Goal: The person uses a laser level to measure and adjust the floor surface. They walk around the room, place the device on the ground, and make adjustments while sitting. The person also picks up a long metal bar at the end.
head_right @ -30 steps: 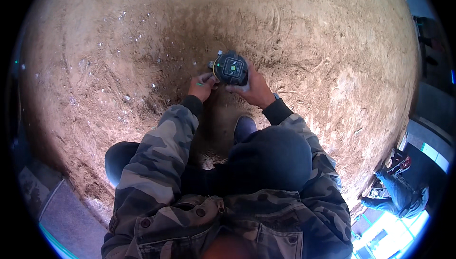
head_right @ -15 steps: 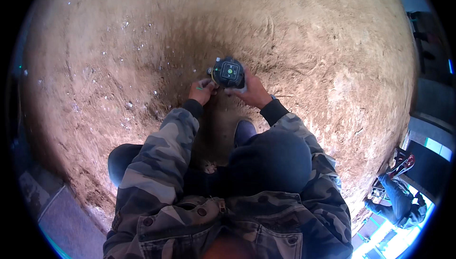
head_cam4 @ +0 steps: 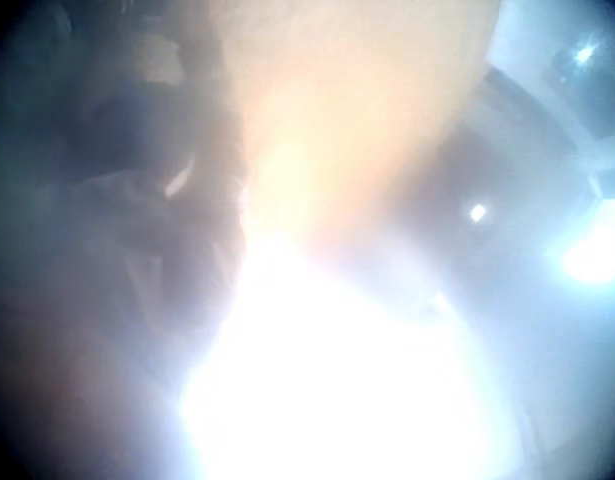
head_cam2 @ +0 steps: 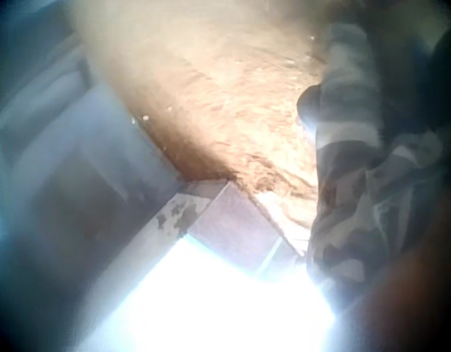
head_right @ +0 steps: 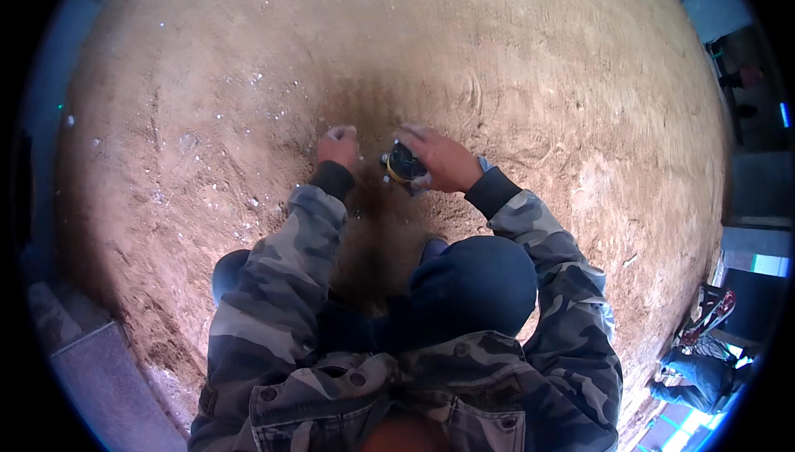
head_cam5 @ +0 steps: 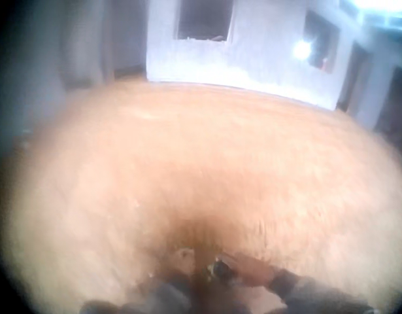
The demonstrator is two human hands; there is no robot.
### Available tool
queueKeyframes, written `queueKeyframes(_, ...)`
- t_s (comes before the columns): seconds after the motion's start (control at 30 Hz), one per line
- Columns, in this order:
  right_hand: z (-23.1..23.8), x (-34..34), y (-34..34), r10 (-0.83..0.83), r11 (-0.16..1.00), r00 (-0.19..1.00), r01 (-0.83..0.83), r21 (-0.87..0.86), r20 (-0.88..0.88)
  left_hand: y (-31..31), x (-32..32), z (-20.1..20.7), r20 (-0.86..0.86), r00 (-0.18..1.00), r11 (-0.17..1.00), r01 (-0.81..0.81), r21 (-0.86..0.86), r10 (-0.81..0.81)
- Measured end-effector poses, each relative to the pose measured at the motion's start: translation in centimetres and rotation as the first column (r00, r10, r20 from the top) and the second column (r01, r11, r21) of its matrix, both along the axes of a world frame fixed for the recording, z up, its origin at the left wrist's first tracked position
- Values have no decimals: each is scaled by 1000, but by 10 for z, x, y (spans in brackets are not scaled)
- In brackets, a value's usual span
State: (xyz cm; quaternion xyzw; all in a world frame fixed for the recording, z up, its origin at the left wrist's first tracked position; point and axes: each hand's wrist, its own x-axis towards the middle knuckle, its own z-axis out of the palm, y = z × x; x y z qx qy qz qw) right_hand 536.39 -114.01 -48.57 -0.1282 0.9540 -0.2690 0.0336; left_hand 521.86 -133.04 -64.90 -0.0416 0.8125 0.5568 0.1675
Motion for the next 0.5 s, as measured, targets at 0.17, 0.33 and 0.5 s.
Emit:
queueKeyframes(0.17, -10, -7, 2, 267, 913, 961, -229, 337, -71, 14, -41, 153, -92, 974, 947, 225, 231, -209)
queueKeyframes(0.33, -8, -15, 0, 256, 906, 966, -247, 343, 20, -38, -19, 255, -192, 931, 866, 361, 346, -311)
queueKeyframes(0.5, -7, -15, -14, 72, 878, 997, -77, 473, 30, -74, -20, 247, -53, 948, 895, 314, 315, -314)
